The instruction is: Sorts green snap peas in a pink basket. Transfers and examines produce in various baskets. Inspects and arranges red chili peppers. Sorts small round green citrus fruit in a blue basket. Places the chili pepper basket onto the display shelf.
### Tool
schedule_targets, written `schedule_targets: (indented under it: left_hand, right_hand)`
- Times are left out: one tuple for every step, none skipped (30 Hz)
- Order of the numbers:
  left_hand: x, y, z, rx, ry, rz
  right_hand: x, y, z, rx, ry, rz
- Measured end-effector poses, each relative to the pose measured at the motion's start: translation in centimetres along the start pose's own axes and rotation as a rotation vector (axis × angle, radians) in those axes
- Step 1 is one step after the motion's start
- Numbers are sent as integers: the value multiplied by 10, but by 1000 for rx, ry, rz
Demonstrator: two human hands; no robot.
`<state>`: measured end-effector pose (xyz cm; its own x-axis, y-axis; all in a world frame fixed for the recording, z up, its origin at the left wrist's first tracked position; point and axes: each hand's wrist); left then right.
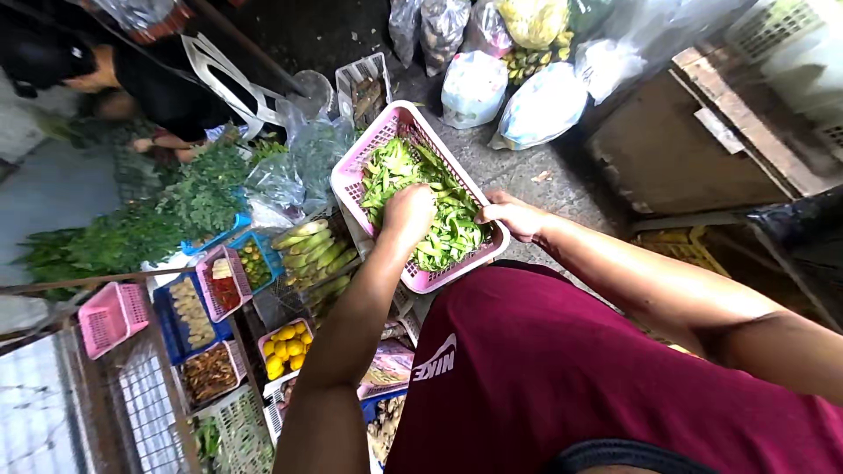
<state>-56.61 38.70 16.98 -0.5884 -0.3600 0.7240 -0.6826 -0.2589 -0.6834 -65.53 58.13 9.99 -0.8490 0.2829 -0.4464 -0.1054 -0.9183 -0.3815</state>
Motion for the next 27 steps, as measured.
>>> schedule_targets:
  left_hand:
    - [-2,-1,0,14,24,5]
    - [-3,-1,0,25,50,11]
    - [-4,-2,0,33,75,15]
    - [-3,-1,0,37,89,25]
    - [-3,0,0,35,92,44]
    - [-2,3,3,23,84,66]
    - [0,6,9,1,60,94]
    - [0,9,16,-23,27,115]
    - [0,10,24,-43,-30,113]
    - [2,8,31,-54,-111,93]
    - [6,3,37,-63,-211,56]
    - [10,-4,44,-84,-318,0]
    - [12,-13,51,-123,-422,-71]
    - [12,-21,58,-171,-536,-152]
    - [11,-28,64,-224,-658,-244]
    - [10,-34,70,-282,-760,-353]
    - [9,-39,75,-352,-840,-469]
    - [10,-43,79,-414,-905,-570]
    - [10,-49,83,-448,-970,-646]
    - [11,-56,86,-454,-1046,-711]
    - [10,-64,89,-437,-1110,-767]
    - [7,-72,93,-413,-1154,-822]
    - [0,-78,99,-373,-1174,-882]
    - [-9,-81,106,-319,-1185,-953]
    - [-20,-82,113,-223,-1172,-1017]
    - [-32,-80,120,-103,-1149,-1069]
    - [-44,-75,126,38,-1109,-1086]
  right_hand:
    - [-3,-1,1,-6,-7,5]
    - [-5,-1,2,-11,-13,4]
    - [-6,0,2,-17,-17,-5]
    - [-7,2,1,-23,-22,-12]
    - [-7,3,1,-29,-34,-14]
    - [-7,4,2,-33,-53,-13]
    - [-6,5,1,-35,-67,-3]
    - [-6,6,-1,-31,-71,10]
    - [-5,6,-4,-27,-66,20]
    - [-3,6,-6,-24,-58,30]
    - [1,7,-8,-19,-42,38]
    - [5,8,-10,-16,-21,39]
    - [8,9,-13,-12,7,33]
    - [9,9,-14,-10,33,20]
    - [9,9,-14,-11,40,-3]
    - [8,8,-13,-7,38,-21]
    - [8,9,-12,-5,32,-31]
    - [9,9,-12,-3,24,-33]
    - [11,10,-12,-3,17,-26]
    - [13,9,-13,3,2,-30]
    - [15,9,-15,7,-5,-34]
    - [17,7,-15,1,-8,-41]
    - [18,5,-14,-6,-14,-54]
    - [20,4,-14,-12,-16,-62]
    - [22,3,-14,-17,-17,-71]
    - [22,2,-14,-19,-17,-87]
    - [23,0,-15,-17,-13,-101]
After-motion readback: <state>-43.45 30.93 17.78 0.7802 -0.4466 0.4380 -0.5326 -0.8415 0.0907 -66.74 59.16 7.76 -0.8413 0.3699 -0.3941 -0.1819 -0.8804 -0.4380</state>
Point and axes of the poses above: each hand's wrist, its own y-axis towards the middle knuckle, its own x-axis out of the back of the hand, z = x × y, and after that the axes turned 13 degrees about z, right-handed
